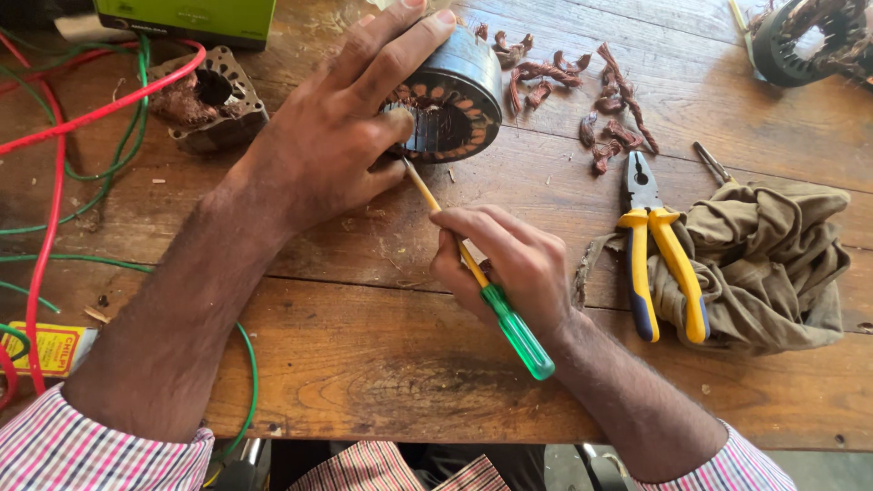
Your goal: The person holds a burnt electric motor stator on a wooden workbench and uses a screwdriver to pry burnt copper windings out of the stator slots, working around the ring slot by slot. Extracted burnt wire pieces accumulate on the table, and the person briefly uses pliers to pull out a piece of winding.
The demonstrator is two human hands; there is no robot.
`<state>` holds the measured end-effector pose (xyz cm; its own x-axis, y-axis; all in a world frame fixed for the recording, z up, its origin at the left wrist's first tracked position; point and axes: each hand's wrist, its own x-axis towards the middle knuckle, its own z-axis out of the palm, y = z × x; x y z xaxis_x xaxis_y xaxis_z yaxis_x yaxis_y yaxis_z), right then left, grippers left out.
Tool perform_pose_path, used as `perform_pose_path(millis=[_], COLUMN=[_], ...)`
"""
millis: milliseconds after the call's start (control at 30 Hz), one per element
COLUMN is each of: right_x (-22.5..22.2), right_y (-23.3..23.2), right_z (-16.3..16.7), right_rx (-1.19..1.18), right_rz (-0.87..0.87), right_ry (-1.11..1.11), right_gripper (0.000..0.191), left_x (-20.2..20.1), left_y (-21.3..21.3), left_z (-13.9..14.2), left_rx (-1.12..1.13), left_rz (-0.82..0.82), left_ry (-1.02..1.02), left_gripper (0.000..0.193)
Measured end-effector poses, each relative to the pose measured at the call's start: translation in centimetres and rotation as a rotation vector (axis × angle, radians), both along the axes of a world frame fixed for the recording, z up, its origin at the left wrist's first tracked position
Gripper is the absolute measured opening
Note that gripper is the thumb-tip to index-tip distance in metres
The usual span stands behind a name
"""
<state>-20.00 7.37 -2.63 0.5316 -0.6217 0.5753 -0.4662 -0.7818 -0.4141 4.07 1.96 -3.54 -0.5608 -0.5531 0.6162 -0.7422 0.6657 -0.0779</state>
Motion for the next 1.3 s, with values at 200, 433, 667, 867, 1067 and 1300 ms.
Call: perform_pose_path(millis=[200,433,667,867,1067,1300], right_x=[0.0,-0.15,-0.04,0.02,0.07,0.32], right_y=[0.01,-0.03,0.03,0.01,-0.04,0.06], right_z=[0.09,0.35,0.42,0.28,0.15,0.32], right_rx=[0.01,0.058,0.074,0.089,0.086,0.105], right_rz=[-0.018,-0.014,-0.026,-0.038,-0.057,-0.047], right_ry=[0.001,-0.017,-0.032,-0.039,-0.031,-0.018], right_gripper=[0.026,0.024,0.021,0.019,0.019,0.018], left_x=[-0.12,-0.23,-0.15,-0.12,-0.07,0.38], left_y=[0.16,0.25,0.22,0.2,0.23,0.27], left_z=[-0.14,-0.08,0.1,-0.05,-0.11,-0.44], left_rx=[-0.006,-0.01,-0.007,-0.015,-0.013,-0.029], left_rz=[0.003,-0.002,-0.013,-0.013,-0.01,0.002], left_ry=[0.024,0.034,0.04,0.042,0.047,0.033], left_gripper=[0.025,0.025,0.024,0.024,0.025,0.026])
